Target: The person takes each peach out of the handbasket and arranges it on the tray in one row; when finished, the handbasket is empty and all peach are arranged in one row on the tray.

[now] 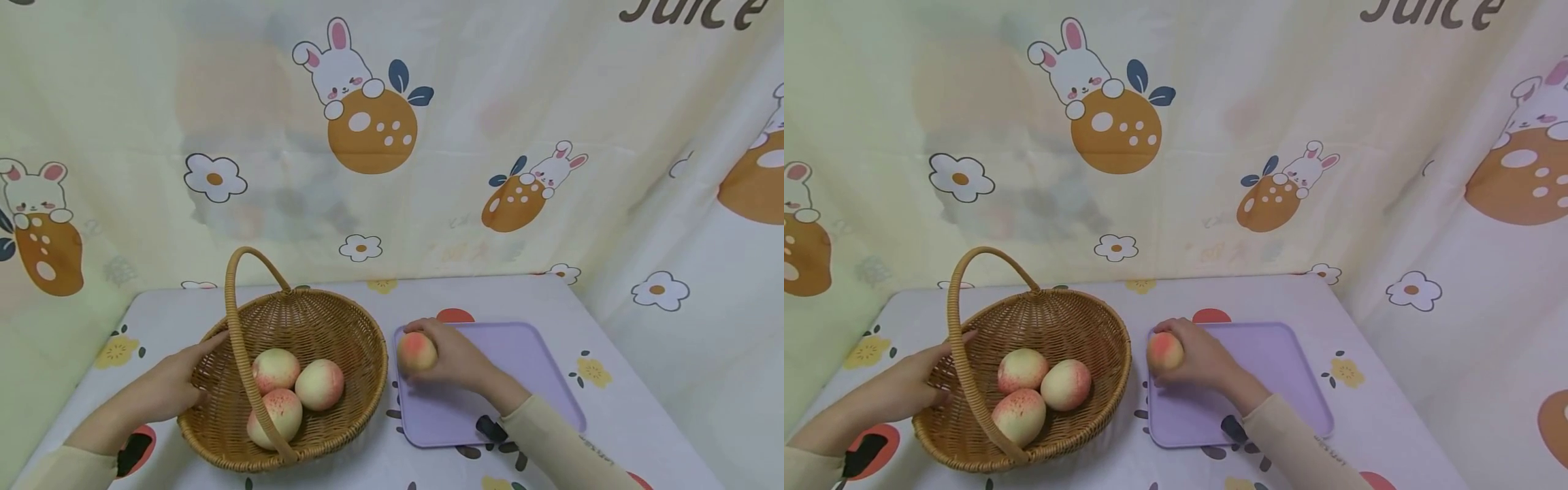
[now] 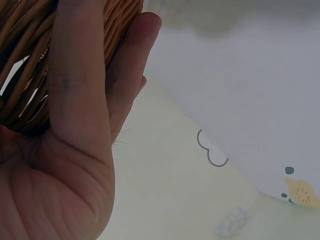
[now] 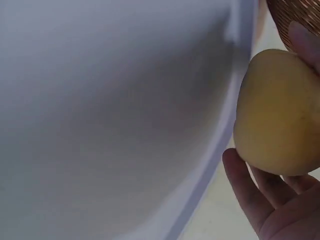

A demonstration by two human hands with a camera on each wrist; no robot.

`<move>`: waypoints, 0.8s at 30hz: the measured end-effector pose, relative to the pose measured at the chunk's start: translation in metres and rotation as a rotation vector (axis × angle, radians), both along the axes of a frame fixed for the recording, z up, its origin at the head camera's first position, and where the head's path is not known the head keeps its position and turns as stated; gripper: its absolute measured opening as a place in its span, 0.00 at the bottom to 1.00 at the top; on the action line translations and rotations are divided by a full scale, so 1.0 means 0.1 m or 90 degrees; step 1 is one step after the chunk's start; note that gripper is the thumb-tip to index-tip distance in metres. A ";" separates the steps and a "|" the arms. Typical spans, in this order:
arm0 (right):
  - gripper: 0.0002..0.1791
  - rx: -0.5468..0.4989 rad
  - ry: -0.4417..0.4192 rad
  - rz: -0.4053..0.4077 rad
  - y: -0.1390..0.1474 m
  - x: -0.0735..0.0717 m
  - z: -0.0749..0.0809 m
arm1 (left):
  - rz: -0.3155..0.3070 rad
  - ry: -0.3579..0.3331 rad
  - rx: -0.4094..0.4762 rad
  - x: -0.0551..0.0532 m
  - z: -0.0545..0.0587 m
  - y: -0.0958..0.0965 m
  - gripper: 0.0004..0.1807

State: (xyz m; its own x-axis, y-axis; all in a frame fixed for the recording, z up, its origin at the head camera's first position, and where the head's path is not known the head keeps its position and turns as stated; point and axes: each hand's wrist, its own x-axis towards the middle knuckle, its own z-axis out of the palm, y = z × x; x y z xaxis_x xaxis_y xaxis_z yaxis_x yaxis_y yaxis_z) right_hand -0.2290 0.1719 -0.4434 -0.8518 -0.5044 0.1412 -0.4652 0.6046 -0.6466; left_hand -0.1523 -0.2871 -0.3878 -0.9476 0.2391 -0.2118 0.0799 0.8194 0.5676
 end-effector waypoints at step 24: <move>0.48 0.048 -0.029 0.070 0.13 0.10 0.21 | 0.005 -0.007 0.014 0.01 -0.02 0.00 0.56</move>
